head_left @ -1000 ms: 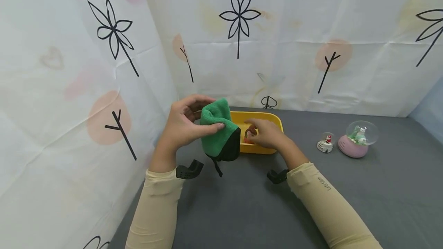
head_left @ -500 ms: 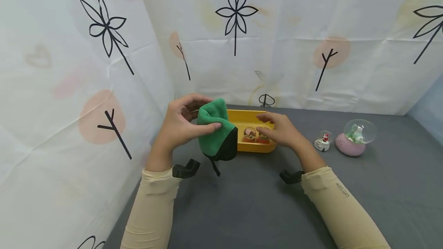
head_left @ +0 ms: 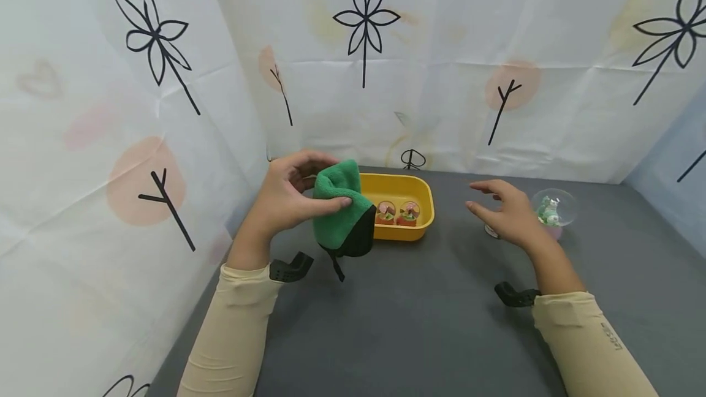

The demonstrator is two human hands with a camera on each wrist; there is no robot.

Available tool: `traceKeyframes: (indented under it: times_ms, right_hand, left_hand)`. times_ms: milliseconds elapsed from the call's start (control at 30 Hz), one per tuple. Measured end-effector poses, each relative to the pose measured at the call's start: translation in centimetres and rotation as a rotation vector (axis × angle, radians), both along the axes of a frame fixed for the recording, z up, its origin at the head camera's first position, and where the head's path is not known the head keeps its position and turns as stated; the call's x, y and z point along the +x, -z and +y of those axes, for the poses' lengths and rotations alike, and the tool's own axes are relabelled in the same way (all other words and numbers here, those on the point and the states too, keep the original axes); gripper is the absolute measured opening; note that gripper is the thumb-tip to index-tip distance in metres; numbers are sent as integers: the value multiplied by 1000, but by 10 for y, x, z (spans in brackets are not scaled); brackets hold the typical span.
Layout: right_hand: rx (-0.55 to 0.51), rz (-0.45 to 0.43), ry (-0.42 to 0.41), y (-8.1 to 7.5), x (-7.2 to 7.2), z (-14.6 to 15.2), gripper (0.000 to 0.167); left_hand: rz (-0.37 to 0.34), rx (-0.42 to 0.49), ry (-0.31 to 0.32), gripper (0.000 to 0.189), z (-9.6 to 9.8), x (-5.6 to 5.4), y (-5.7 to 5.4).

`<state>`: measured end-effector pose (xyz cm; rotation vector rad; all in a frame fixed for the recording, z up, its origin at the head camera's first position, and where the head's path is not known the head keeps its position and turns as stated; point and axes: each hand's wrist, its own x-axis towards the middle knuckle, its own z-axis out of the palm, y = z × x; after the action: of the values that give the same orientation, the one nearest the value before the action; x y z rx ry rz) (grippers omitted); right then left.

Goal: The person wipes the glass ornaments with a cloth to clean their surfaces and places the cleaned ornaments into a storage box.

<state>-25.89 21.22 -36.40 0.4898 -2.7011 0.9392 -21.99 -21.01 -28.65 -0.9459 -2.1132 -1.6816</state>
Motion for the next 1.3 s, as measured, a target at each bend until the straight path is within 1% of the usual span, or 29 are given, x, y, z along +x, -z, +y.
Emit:
traceKeyframes:
  times_ms: [167,300,400,533,733,967,1067,1167,1300]
  right_hand:
    - [18,-50,3,7,1,20,52]
    - [32,-65,-10,15,4,29,55]
    - [38,-77,-5,19,5,34,57]
    - [43,-103,4,22,3,38,63]
    - [64,-189,1,23,-1,44,74]
    - [87,-280,15,27,-4,49,92]
    - [116,-293,23,32,-7,53,100]
    - [143,-283,30,38,-10,56,105]
    - [160,-260,51,42,-11,56,105]
  left_hand:
    - [-21,-6,-6,53,-2,-1,5]
    - [-55,-32,-7,52,-1,-2,10]
    - [-56,-48,-13,51,0,-4,13]
    - [-53,-61,-12,51,2,-6,14]
    - [-52,-62,2,51,7,-6,15]
    - [-39,-59,17,49,12,-6,13]
    - [-40,-60,23,49,15,-6,14]
    - [-39,-66,23,49,18,-7,16]
    - [-41,-73,31,50,20,-7,17]
